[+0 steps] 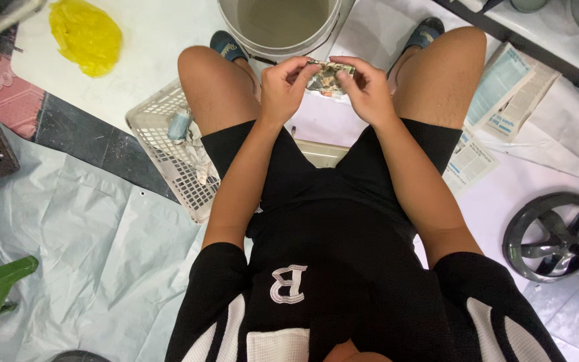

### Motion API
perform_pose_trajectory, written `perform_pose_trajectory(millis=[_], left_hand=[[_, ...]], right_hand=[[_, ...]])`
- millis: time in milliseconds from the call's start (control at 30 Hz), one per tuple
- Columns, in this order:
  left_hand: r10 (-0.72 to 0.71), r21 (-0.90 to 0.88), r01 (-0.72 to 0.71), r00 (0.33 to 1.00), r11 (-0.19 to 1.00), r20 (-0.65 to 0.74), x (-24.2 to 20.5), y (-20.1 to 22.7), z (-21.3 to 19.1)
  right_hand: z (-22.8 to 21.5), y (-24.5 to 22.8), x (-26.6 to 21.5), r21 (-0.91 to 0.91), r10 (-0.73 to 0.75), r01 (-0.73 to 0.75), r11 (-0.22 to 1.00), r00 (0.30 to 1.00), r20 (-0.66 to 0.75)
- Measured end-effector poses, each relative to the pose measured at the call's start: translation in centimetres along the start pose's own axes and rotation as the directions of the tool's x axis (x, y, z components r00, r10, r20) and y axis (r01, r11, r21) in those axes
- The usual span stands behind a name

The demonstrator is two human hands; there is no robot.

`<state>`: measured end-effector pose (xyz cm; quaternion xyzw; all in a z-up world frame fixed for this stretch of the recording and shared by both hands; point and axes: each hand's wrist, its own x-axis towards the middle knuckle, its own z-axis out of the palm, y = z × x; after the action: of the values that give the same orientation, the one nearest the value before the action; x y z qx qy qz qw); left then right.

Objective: The person sits on the floor and wraps individual ceramic dishes in newspaper. They pick up each dish, fold a sheet of newspaper around it, and place the wrapped item into a white plastic basket. The process is repeated for multiple dishes.

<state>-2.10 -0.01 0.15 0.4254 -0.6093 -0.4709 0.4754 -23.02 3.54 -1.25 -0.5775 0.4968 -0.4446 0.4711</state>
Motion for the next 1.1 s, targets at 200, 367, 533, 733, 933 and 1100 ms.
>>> perform_pose_trajectory(millis=[200, 367, 533, 733, 933, 1100], left_hand=[[-0.107, 0.135, 0.098, 0.992, 0.986, 0.060, 0.1, 1.8, 0.8], [0.033, 0.097, -0.042, 0.995, 0.994, 0.097, 0.3, 2.2, 1.8], [-0.071, 0.024, 0.068, 0.979, 0.997, 0.193, 0.4, 3.0, 2.9], [-0.085, 0.085, 0.062, 0.951, 0.994, 0.296, 1.5, 4.1, 4.2], [-0.110, 0.064, 0.095, 0.949, 0.993, 0.295, 2.3, 3.7, 4.7], [-0.154, 0.059, 0.142, 0.937, 0.988, 0.314, 2.6, 3.1, 5.2]], right_hand=[[-0.4, -1.6, -0.4, -0.195, -0.150, 0.126, 0.973, 0.982, -0.115], [-1.1, -2.9, -0.9, -0.105, -0.041, 0.033, 0.994, 0.996, -0.078], [-3.4, -2.6, -1.7, 0.051, 0.076, -0.073, 0.996, 0.995, -0.070], [-10.4, 2.0, -0.6, 0.254, 0.155, -0.066, 0.965, 0.925, -0.347], [-17.2, 8.0, 2.3, 0.647, 0.370, 0.049, 0.761, 0.786, -0.495], [-23.9, 17.8, 6.7, -0.079, 0.011, -0.097, 0.992, 0.695, -0.718]])
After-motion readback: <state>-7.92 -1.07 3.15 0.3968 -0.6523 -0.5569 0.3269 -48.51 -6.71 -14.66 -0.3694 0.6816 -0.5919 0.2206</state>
